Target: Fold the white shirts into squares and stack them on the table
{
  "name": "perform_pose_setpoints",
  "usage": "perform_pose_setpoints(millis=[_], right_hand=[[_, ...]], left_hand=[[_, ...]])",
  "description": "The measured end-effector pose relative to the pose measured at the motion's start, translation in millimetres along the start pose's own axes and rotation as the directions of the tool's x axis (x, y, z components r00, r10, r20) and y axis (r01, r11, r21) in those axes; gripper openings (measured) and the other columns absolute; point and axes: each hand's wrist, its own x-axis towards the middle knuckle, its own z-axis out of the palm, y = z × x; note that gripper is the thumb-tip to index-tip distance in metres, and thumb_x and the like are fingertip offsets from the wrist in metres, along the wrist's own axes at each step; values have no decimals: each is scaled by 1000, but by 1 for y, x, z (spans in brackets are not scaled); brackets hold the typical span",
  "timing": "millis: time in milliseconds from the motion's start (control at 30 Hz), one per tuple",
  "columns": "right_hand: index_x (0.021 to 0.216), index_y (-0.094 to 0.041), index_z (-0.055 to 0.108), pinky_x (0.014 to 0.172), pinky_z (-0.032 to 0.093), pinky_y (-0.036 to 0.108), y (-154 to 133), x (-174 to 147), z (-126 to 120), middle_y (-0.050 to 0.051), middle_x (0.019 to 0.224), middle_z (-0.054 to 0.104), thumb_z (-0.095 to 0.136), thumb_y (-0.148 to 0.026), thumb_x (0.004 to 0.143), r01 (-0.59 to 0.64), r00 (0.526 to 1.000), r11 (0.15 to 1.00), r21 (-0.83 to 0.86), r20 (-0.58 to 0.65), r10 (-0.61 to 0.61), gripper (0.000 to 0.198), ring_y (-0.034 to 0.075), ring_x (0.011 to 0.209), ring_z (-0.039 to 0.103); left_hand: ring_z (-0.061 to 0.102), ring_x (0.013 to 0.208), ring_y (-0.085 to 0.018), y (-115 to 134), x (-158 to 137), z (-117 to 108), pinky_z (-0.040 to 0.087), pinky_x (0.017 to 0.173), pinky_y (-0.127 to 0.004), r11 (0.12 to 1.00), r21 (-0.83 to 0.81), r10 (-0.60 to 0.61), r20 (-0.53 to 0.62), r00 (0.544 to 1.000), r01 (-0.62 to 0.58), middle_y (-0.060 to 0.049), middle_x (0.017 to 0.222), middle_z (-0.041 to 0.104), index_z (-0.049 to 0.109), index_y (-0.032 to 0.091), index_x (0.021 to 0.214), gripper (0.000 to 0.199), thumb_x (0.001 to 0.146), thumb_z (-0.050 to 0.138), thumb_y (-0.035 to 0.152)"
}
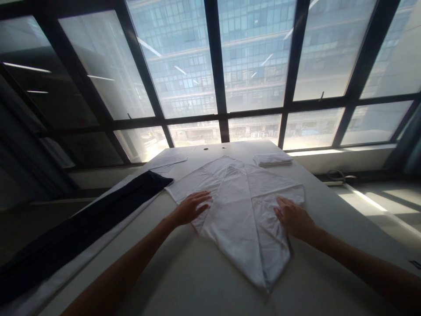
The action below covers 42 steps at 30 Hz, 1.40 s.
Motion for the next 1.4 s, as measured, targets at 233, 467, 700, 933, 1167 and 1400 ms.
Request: perform_pose_setpoints(millis=[233, 467, 700, 933, 1167, 1400], right_hand=[[157, -6, 39, 120, 36, 54, -15, -9, 45, 25, 163, 38, 38, -36, 105, -24, 999, 989, 149, -19, 27, 60, 35, 153, 34], [160, -6, 36, 121, 32, 58, -6, -12, 51, 26, 164, 35, 42, -30, 103, -64, 998, 990, 125, 26, 61, 62, 38, 154, 30], [145, 9, 52, 119, 35, 60, 19, -12, 53, 36, 152, 45, 40, -20, 99, 10, 999, 999, -50, 32, -9, 55, 41, 149, 39], [139, 9, 58, 114, 41, 61, 72, -8, 63, 35, 143, 56, 41, -21, 101, 163, 985, 977, -135, -38, -169, 52, 42, 143, 47], [146, 3, 55, 108, 51, 56, 115, 12, 75, 29, 142, 60, 42, -20, 100, 335, 933, 934, -126, -96, -348, 52, 39, 139, 52], [156, -5, 45, 113, 48, 55, 145, 34, 84, 23, 149, 55, 43, -24, 101, 406, 914, 913, 28, -34, -405, 58, 36, 143, 49]], left_hand=[[56, 138, -33, -118, -26, 13, 42, 119, -50, 914, 43, -401, -69, 913, 404, -17, 141, 65, 72, 17, 128, 64, 99, 38, 64], [50, 144, -30, -113, -27, 19, 34, 124, -43, 884, 111, -451, -44, 891, 453, -18, 150, 58, 64, 11, 136, 80, 99, 24, 69], [57, 138, -28, -95, -31, 11, 40, 119, -41, 879, 188, -444, -13, 896, 438, -13, 144, 64, 66, 19, 131, 53, 104, 32, 49], [68, 120, -32, -51, -53, 3, 54, 98, -42, 869, 340, -386, 13, 923, 359, -15, 132, 71, 66, 22, 129, 50, 108, 31, 50], [73, 97, -31, -10, -84, -7, 54, 86, -41, 879, 400, -290, 16, 957, 260, -16, 103, 77, 69, 17, 121, 52, 110, 32, 52], [70, 77, -26, 21, -102, -21, 51, 75, -36, 886, 437, -196, 60, 979, 151, -10, 82, 74, 74, 18, 109, 47, 109, 38, 48]])
